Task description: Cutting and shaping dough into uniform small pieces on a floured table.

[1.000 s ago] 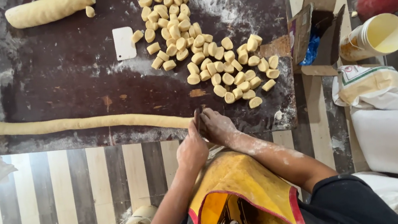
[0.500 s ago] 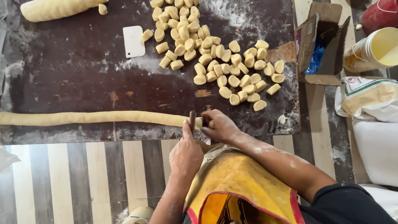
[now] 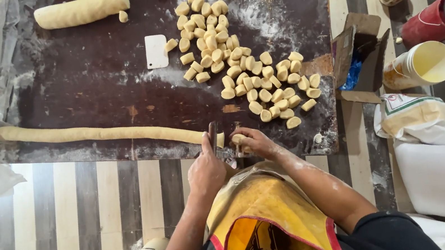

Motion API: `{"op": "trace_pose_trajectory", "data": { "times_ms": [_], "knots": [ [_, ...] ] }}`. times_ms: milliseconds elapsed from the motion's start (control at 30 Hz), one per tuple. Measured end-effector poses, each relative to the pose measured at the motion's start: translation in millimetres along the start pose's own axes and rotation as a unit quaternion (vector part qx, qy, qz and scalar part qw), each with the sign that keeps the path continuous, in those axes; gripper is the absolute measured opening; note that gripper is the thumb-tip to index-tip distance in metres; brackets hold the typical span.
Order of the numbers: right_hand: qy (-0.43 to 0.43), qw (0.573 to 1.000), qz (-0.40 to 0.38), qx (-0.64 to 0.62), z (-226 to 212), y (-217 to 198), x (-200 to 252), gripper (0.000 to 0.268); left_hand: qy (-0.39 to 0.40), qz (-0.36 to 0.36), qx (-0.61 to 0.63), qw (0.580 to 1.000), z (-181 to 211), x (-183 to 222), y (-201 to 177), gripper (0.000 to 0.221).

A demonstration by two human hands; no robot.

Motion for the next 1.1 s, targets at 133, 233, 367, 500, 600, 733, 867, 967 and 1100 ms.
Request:
{"op": "trace_pose_trajectory", "data": {
  "times_ms": [133, 233, 367, 500, 600, 733, 867, 967, 1100],
  "knots": [
    [0.015, 0.997, 0.06, 0.035, 9.5, 12.3, -10.3, 0.035, -0.016, -0.021, -0.018, 0.999, -8.8, 6.9, 3.0, 0.086],
    [0.009, 0.951, 0.119, 0.287, -59.3, 19.7, -2.2, 0.031, -0.02, -0.027, -0.02, 0.999, -5.4, -0.7, 5.0, 0.087],
    [-0.008, 0.93, 0.059, 0.361, -81.2, 32.6, -5.7, 0.05, -0.009, -0.011, -0.01, 1.0, -11.9, -36.3, 27.2, 0.083],
    [0.031, 0.916, 0.105, 0.385, -42.9, 10.6, -19.6, 0.047, 0.001, 0.037, 0.003, 0.999, -6.5, -51.2, 21.9, 0.082],
    [0.053, 0.986, 0.119, 0.106, 13.7, -30.7, -28.5, 0.043, 0.025, 0.067, 0.011, 0.997, -8.4, -50.5, 24.3, 0.079],
    [0.007, 0.911, 0.092, -0.403, -6.8, -101.9, -11.8, 0.05, -0.022, 0.059, 0.018, 0.998, -7.9, -41.4, 19.7, 0.074],
    [-0.071, 0.894, 0.145, -0.418, -62.1, -179.8, -4.9, 0.062, -0.028, 0.06, 0.032, 0.997, -7.2, -39.1, 22.6, 0.074],
    [-0.138, 0.887, 0.163, -0.41, -55.0, -217.2, -20.5, 0.061, -0.022, 0.072, 0.022, 0.997, -7.1, -43.6, 25.8, 0.07],
    [-0.15, 0.875, 0.238, -0.394, -52.1, -212.2, -18.5, 0.054, -0.005, 0.106, 0.019, 0.994, -11.3, -42.0, 35.3, 0.069]
  ]
}}
Point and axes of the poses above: each hand's wrist, its own x-axis away from the middle knuckle, its own y-axis out of the palm, z = x × y, the point moved 5 cm from there along -x, towards the middle knuckle, and after that the axes turned 8 degrees about -z, right-handed, at the moved point
